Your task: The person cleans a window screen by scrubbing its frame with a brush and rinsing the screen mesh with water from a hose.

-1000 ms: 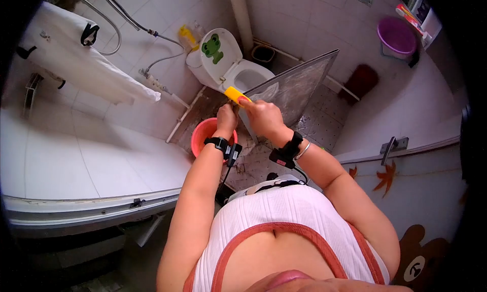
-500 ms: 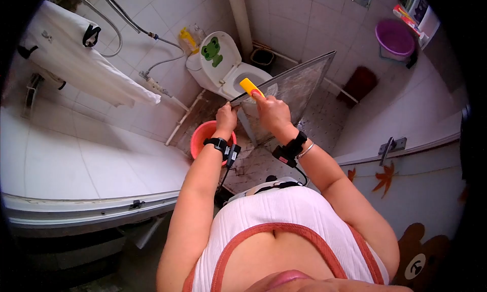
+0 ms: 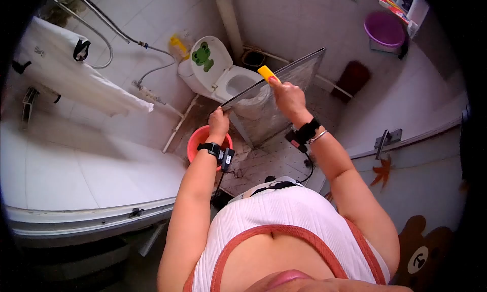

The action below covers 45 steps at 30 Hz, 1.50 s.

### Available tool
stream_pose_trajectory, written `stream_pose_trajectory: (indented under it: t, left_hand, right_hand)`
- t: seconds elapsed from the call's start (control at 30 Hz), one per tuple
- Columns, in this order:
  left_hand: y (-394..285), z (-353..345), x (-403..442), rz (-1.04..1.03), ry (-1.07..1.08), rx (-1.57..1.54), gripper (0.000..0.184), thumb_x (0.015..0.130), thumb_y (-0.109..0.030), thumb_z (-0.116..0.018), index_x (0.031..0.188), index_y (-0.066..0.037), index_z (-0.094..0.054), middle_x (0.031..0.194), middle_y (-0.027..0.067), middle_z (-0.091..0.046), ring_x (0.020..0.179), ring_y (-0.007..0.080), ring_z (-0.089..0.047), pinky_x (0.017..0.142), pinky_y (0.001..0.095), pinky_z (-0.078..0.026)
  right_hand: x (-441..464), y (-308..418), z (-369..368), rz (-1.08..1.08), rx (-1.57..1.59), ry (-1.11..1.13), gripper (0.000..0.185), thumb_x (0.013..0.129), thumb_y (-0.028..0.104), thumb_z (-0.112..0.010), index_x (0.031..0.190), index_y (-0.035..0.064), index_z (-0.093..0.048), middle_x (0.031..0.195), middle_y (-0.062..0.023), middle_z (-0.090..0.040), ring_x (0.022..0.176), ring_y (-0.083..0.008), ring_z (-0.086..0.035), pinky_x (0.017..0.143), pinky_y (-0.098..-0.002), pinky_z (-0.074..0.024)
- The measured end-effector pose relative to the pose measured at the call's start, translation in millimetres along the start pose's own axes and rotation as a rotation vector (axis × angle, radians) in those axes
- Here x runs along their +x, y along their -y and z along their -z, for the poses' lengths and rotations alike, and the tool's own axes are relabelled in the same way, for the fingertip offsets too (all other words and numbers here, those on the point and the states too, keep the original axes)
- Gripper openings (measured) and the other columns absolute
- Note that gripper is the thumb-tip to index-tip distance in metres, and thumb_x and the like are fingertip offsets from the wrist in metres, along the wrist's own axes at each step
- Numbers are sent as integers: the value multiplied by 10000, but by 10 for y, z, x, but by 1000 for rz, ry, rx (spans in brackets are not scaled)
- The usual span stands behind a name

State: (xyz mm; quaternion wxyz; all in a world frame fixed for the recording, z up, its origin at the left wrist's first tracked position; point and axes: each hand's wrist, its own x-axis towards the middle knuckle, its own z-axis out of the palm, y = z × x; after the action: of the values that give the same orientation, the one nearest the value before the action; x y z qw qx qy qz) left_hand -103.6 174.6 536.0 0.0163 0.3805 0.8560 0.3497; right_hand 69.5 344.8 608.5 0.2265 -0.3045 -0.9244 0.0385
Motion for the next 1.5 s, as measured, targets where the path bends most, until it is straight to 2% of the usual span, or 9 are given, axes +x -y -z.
stream_pose_trajectory:
  t: [0.2,0.27,0.57,0.73,0.9,1.1,1.3,1.37,1.5]
  left_hand:
    - [30,29,12,-45,23,-17,231,802,-209,-576,891,1,-607,819,233,-599,806,399,-575,678,457,-456]
    - [43,28,32,-38,20,-11,231,805,-210,-575,887,3,-607,825,236,-597,810,398,-575,679,455,-454]
    - [-28,47,-26,-8,41,28,244,822,-222,-571,903,6,-603,818,242,-597,817,408,-570,675,453,-455]
    - [-94,72,-55,-2,-7,22,240,819,-219,-576,895,7,-606,811,236,-599,809,410,-570,673,453,-455]
    - [-90,94,-35,5,12,8,238,817,-217,-577,893,7,-608,813,235,-599,805,407,-571,673,451,-456]
    - [-67,56,-52,-22,29,31,229,821,-202,-566,893,13,-605,816,238,-599,803,404,-574,675,447,-458]
    - [-5,40,-34,-53,12,-26,224,817,-195,-565,893,12,-603,814,241,-599,804,402,-576,679,448,-459]
    - [-18,52,-29,-34,22,-38,220,811,-191,-572,890,12,-600,813,242,-598,804,403,-575,679,450,-459]
    - [20,48,-25,-24,34,21,214,808,-187,-575,887,11,-599,808,241,-598,801,405,-574,676,454,-459]
  right_hand:
    - [-75,176,-34,173,119,-8,243,849,166,-502,1085,177,-560,684,-87,-589,559,-250,-617,468,-353,-505]
    - [74,-140,3,52,-132,42,254,858,159,-495,1105,180,-547,693,-89,-596,586,-249,-628,485,-349,-513]
    - [797,-1667,87,-377,-137,39,304,922,309,-359,998,139,-599,859,-122,-645,788,-295,-634,655,-413,-509]
    - [721,-1445,-56,-520,-46,65,266,910,320,-381,1016,200,-595,872,-130,-640,790,-304,-626,670,-417,-504]
    - [356,-846,53,-164,-86,68,205,892,276,-439,1036,209,-569,775,-112,-631,687,-297,-636,569,-409,-517]
    - [755,-1644,140,-415,-181,25,218,897,227,-419,1023,141,-575,840,-107,-648,765,-261,-650,606,-368,-526]
    - [608,-1254,-154,-569,30,6,240,893,250,-435,1062,174,-588,829,-177,-626,722,-331,-631,580,-422,-506]
    - [256,-755,-65,-182,-98,-11,249,857,218,-490,1085,169,-575,745,-161,-602,652,-317,-626,532,-413,-508]
    - [91,-436,-4,31,-44,26,332,832,125,-500,1161,165,-483,730,-121,-600,617,-276,-632,485,-376,-518]
